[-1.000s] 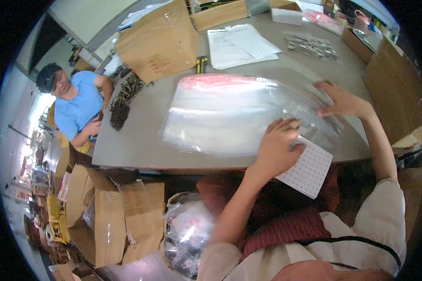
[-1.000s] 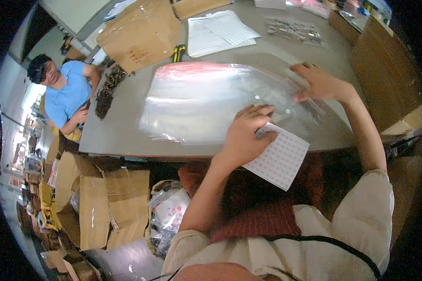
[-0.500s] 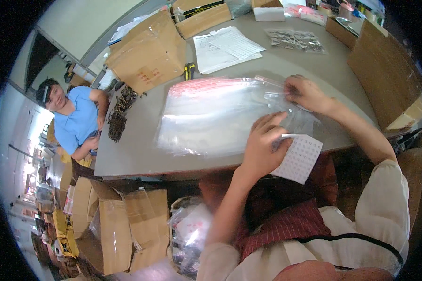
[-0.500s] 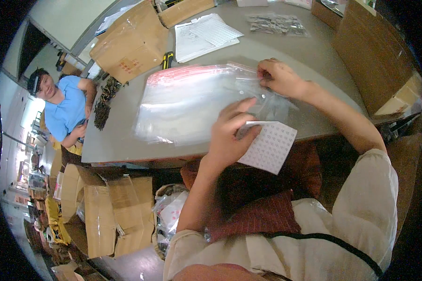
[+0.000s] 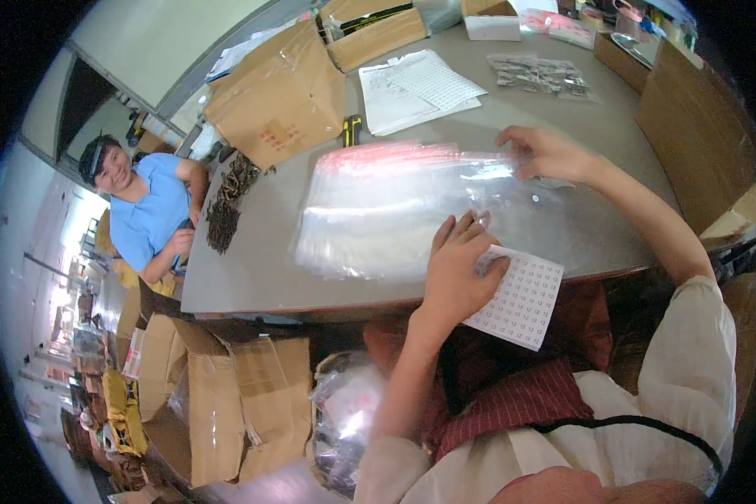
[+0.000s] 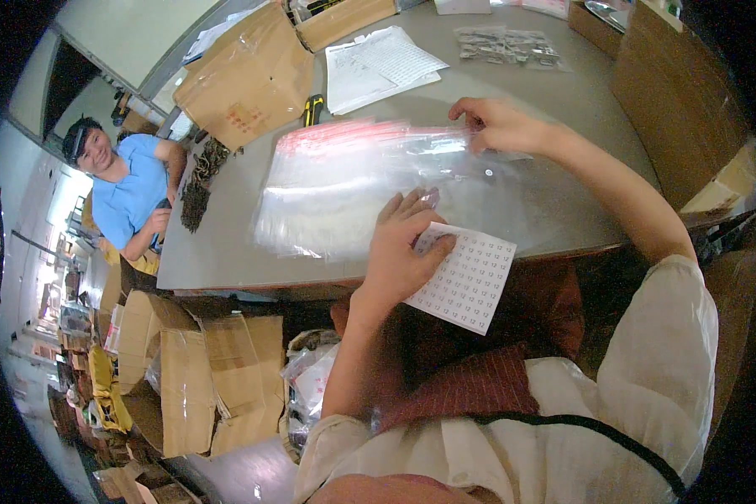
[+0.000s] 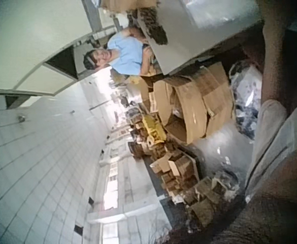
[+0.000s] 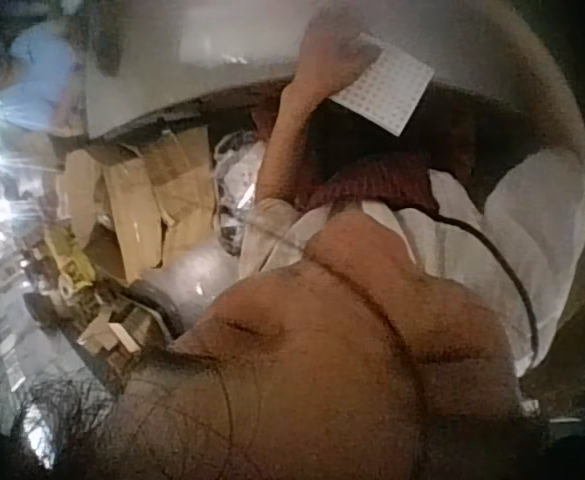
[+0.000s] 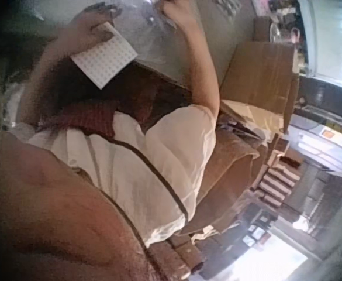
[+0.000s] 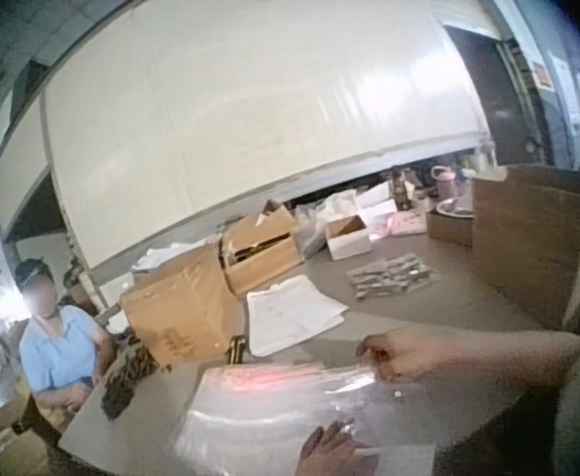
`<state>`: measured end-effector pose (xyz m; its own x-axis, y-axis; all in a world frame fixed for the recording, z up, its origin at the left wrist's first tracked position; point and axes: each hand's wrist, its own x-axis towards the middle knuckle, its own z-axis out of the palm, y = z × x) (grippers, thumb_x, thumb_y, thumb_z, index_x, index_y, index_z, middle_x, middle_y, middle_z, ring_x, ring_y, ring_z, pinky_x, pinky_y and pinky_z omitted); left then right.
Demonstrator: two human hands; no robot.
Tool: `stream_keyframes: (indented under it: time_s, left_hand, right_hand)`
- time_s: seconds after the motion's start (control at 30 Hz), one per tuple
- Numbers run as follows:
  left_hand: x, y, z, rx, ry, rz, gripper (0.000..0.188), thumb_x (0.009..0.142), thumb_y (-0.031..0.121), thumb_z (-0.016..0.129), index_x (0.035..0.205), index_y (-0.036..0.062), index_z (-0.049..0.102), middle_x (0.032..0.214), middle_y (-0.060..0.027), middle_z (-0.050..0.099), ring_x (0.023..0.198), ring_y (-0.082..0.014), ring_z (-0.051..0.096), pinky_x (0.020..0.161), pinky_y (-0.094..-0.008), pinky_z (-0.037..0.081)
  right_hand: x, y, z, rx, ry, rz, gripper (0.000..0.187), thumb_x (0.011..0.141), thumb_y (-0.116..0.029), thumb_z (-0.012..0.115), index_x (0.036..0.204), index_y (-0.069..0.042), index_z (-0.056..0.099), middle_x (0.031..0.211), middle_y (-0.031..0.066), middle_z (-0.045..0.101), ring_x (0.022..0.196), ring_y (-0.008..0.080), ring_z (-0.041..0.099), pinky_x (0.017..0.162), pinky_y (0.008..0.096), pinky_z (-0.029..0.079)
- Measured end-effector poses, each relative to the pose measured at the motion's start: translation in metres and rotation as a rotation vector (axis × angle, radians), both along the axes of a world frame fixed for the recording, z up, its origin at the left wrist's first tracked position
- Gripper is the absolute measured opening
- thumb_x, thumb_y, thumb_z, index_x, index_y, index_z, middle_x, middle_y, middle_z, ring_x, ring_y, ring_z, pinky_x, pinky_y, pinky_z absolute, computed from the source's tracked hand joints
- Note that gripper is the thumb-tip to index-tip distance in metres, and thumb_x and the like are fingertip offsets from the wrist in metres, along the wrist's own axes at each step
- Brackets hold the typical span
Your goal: The person packs small items into plastic bags, applies white labels to the bags, and places the filled bags into cardboard boxes.
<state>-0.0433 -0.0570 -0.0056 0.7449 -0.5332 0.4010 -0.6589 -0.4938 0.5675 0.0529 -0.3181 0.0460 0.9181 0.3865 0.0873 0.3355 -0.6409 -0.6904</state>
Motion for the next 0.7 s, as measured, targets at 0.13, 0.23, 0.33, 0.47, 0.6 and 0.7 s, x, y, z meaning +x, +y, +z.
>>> stream_keyframes:
  time_s: [0.13, 0.23, 0.33, 0.47, 0.6, 0.7]
  left_hand:
    - [0.002, 0.003, -0.003, -0.06, -0.01, -0.038, 0.021, 0.08, 0.018, 0.073, 0.096, 0.0054, 0.068, 0.133, -0.019, 0.061, 0.134, -0.0392, 0.047, 0.116, -0.0482, 0.03]
    - [0.0, 0.008, -0.002, -0.137, 0.052, 0.013, 0.02, 0.077, 0.015, 0.076, 0.093, 0.0061, 0.069, 0.136, -0.019, 0.059, 0.135, -0.042, 0.046, 0.114, -0.0481, 0.033]
    - [0.001, 0.01, -0.005, -0.258, 0.03, 0.01, 0.019, 0.073, 0.012, 0.08, 0.089, 0.0068, 0.071, 0.139, -0.0187, 0.057, 0.137, -0.0432, 0.044, 0.112, -0.048, 0.036]
    - [0.005, 0.014, -0.002, -0.214, 0.057, 0.007, 0.019, 0.071, 0.012, 0.082, 0.087, 0.0076, 0.073, 0.142, -0.0187, 0.055, 0.14, -0.0414, 0.041, 0.112, -0.0478, 0.036]
    - [0.007, 0.015, -0.001, -0.103, 0.042, -0.01, 0.021, 0.071, 0.016, 0.083, 0.089, 0.009, 0.075, 0.144, -0.019, 0.053, 0.144, -0.0413, 0.034, 0.116, -0.0489, 0.028]
    - [0.009, 0.011, -0.001, -0.091, 0.009, -0.033, 0.022, 0.071, 0.016, 0.083, 0.09, 0.0093, 0.076, 0.145, -0.0208, 0.052, 0.144, -0.0432, 0.034, 0.116, -0.0497, 0.029]
  right_hand:
    - [0.012, -0.008, -0.018, 0.006, -0.051, 0.013, 0.032, 0.073, -0.008, 0.073, 0.103, 0.003, 0.068, 0.09, 0.0109, 0.065, 0.086, 0.0197, 0.061, 0.079, 0.0338, 0.048]
    - [0.007, -0.019, -0.023, 0.338, -0.133, -0.003, 0.018, 0.08, -0.01, 0.073, 0.093, 0.003, 0.071, 0.089, 0.0069, 0.067, 0.083, 0.0147, 0.06, 0.078, 0.0309, 0.047]
    - [0.001, -0.037, -0.016, 0.467, -0.026, -0.064, 0.015, 0.086, -0.012, 0.072, 0.094, 0.002, 0.072, 0.085, 0.0025, 0.068, 0.08, 0.0108, 0.059, 0.077, 0.0272, 0.046]
    - [-0.013, -0.052, -0.005, 0.438, 0.031, -0.124, 0.014, 0.087, -0.012, 0.072, 0.095, -0.002, 0.075, 0.078, 0.0009, 0.068, 0.075, 0.0105, 0.059, 0.075, 0.0256, 0.046]
    - [-0.028, -0.059, -0.003, 0.508, 0.099, -0.171, 0.01, 0.084, -0.006, 0.071, 0.092, -0.001, 0.076, 0.077, 0.0007, 0.07, 0.073, 0.0096, 0.061, 0.074, 0.0253, 0.047]
    - [-0.039, -0.078, -0.003, 0.513, 0.053, -0.251, 0.008, 0.085, -0.005, 0.069, 0.09, -0.002, 0.075, 0.075, 0.001, 0.069, 0.07, 0.0086, 0.06, 0.069, 0.025, 0.047]
